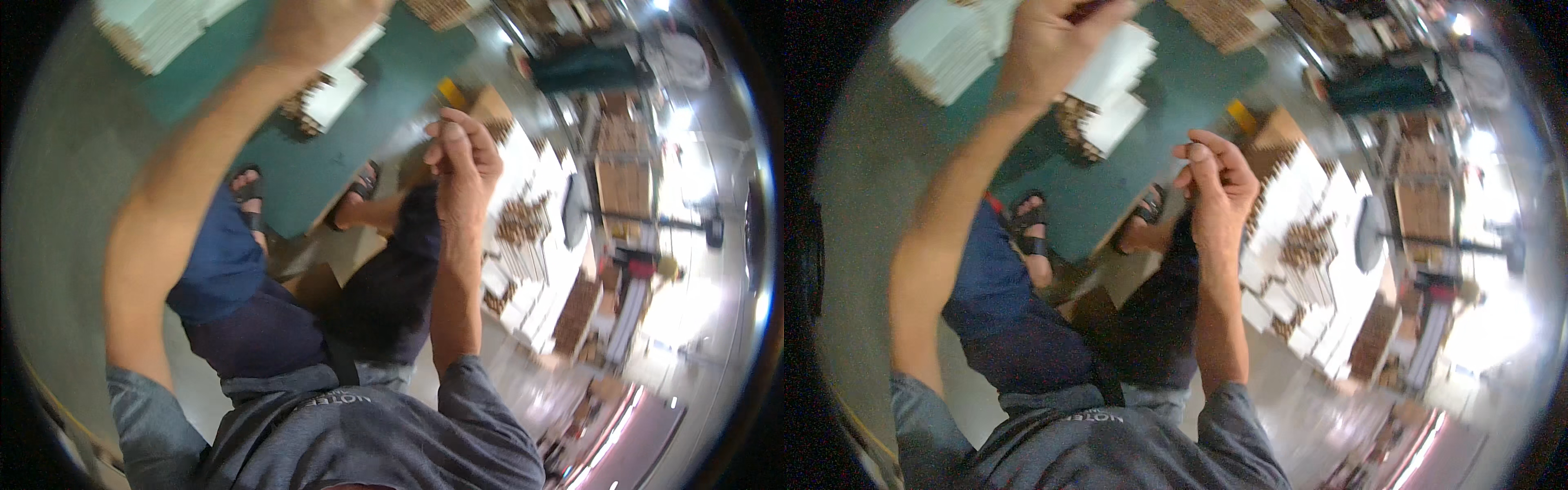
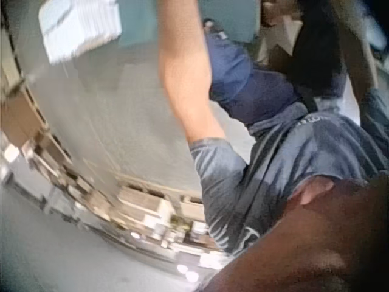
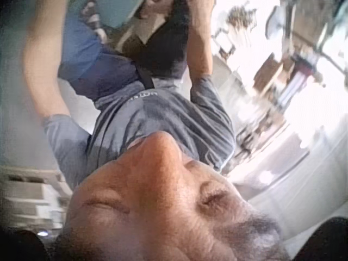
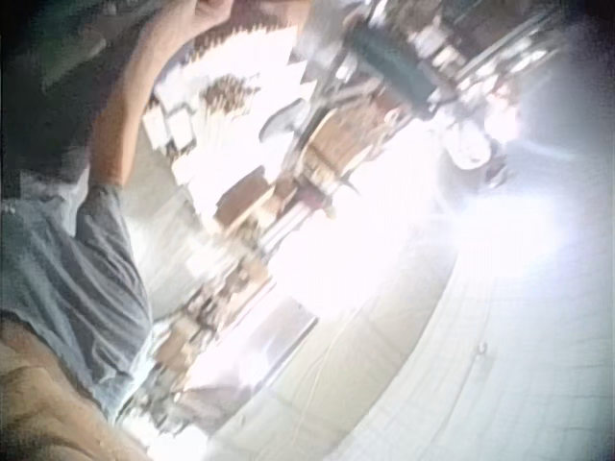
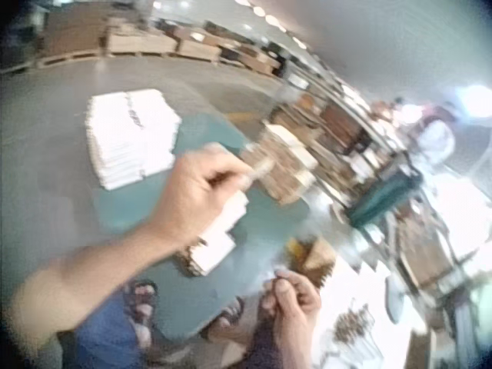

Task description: The person uses a small sanding block to smooth the surfaces and edges of rectangular wooden components, picking each piece up from a stack, sanding it, and then placing it into a different stack on the floor.

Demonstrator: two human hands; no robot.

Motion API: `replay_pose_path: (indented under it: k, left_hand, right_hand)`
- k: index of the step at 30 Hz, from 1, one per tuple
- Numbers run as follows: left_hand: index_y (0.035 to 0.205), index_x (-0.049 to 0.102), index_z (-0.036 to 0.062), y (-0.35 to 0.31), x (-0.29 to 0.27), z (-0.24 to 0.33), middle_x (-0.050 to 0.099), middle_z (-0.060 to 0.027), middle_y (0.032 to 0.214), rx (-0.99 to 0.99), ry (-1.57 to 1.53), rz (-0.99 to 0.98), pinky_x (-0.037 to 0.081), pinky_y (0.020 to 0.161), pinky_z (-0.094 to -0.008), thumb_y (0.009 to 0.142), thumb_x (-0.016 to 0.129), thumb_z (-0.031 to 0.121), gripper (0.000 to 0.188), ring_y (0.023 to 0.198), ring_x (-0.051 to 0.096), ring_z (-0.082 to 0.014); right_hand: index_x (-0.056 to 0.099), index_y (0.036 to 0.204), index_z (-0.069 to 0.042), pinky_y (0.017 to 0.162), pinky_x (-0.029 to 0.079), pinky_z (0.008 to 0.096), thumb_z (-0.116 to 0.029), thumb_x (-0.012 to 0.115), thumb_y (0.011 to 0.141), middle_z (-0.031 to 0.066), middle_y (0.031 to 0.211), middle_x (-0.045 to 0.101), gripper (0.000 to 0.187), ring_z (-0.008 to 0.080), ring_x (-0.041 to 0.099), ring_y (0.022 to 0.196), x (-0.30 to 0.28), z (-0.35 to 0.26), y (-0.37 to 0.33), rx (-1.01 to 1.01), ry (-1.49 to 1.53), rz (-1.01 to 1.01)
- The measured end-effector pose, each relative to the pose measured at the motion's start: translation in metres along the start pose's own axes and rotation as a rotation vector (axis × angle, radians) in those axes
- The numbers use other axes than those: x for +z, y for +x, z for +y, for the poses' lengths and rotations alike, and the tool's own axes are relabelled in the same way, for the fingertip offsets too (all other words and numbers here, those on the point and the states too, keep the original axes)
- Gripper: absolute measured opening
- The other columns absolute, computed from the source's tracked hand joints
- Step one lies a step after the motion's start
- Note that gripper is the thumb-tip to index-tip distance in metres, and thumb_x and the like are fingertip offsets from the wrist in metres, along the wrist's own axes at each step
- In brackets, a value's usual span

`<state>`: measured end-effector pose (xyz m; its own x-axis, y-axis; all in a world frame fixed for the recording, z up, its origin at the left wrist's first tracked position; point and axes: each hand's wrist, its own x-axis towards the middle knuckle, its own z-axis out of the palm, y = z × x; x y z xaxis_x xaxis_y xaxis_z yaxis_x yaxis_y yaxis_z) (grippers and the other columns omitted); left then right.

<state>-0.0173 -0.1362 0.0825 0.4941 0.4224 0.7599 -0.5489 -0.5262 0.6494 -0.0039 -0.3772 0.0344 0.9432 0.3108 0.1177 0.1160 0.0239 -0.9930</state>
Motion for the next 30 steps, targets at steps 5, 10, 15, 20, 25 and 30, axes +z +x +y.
replay_pose_path:
  k: [5, 10, 15, 20, 25, 30]
  left_hand:
    - [0.087, 0.074, -0.0011, 0.000, 0.009, 0.012, 0.066, 0.0000, 0.073, -0.024, -0.041, -0.064, 0.043, 0.057, -0.0236, 0.085, 0.072, 0.000, 0.003, 0.063, 0.055, -0.0059]
    - [0.089, 0.073, -0.0016, -0.003, 0.023, 0.036, 0.064, 0.0025, 0.072, -0.110, -0.003, -0.219, 0.041, 0.056, -0.0214, 0.089, 0.072, 0.001, 0.003, 0.063, 0.054, -0.0033]
    - [0.105, 0.076, 0.0082, -0.023, 0.036, 0.007, 0.073, -0.0003, 0.090, -0.047, 0.122, -0.269, 0.050, 0.070, -0.0227, 0.093, 0.073, 0.013, 0.013, 0.079, 0.065, -0.0062]
    - [0.119, 0.075, 0.0139, -0.024, 0.019, -0.017, 0.076, -0.0015, 0.108, -0.075, 0.199, -0.415, 0.054, 0.086, -0.0236, 0.097, 0.070, 0.017, 0.023, 0.099, 0.069, -0.0087]
    - [0.095, 0.071, -0.0031, -0.022, 0.041, 0.019, 0.066, -0.0098, 0.080, -0.038, 0.135, -0.355, 0.051, 0.069, -0.0289, 0.087, 0.070, -0.002, 0.007, 0.074, 0.064, -0.0162]
    - [0.094, 0.071, -0.0033, -0.025, 0.055, 0.025, 0.060, -0.0088, 0.076, -0.032, 0.028, -0.335, 0.044, 0.057, -0.0294, 0.084, 0.071, -0.005, 0.010, 0.063, 0.055, -0.0156]
  right_hand:
    - [0.067, 0.113, 0.002, 0.051, 0.042, 0.0222, -0.016, 0.064, 0.101, 0.0068, 0.084, 0.070, 0.022, 0.0100, 0.058, 0.062, -0.144, 0.006, -0.081, 0.039, 0.037, 0.466]
    - [0.060, 0.088, -0.007, 0.045, 0.034, 0.0248, -0.019, 0.065, 0.099, 0.0009, 0.073, 0.058, 0.017, 0.0102, 0.048, 0.055, -0.274, 0.129, -0.190, 0.446, 0.318, 1.024]
    - [0.048, 0.078, -0.014, 0.050, 0.037, 0.0302, -0.048, 0.077, 0.089, -0.0009, 0.066, 0.046, 0.046, 0.0166, 0.050, 0.062, -0.310, 0.215, -0.264, 0.636, 0.426, 1.250]
    - [0.046, 0.078, -0.013, 0.049, 0.037, 0.0318, -0.055, 0.082, 0.081, -0.0001, 0.062, 0.043, 0.056, 0.0188, 0.048, 0.060, -0.324, 0.233, -0.249, 0.734, 0.547, 1.327]
    - [0.066, 0.109, -0.005, 0.060, 0.056, 0.0374, -0.028, 0.079, 0.090, 0.0075, 0.099, 0.069, 0.032, 0.0253, 0.067, 0.083, -0.335, 0.278, -0.244, 0.626, 0.668, 1.335]
    - [0.061, 0.109, 0.007, 0.043, 0.045, 0.0370, -0.010, 0.081, 0.086, 0.0139, 0.091, 0.068, 0.035, 0.0238, 0.063, 0.060, -0.337, 0.256, -0.262, 0.576, 0.309, 1.310]
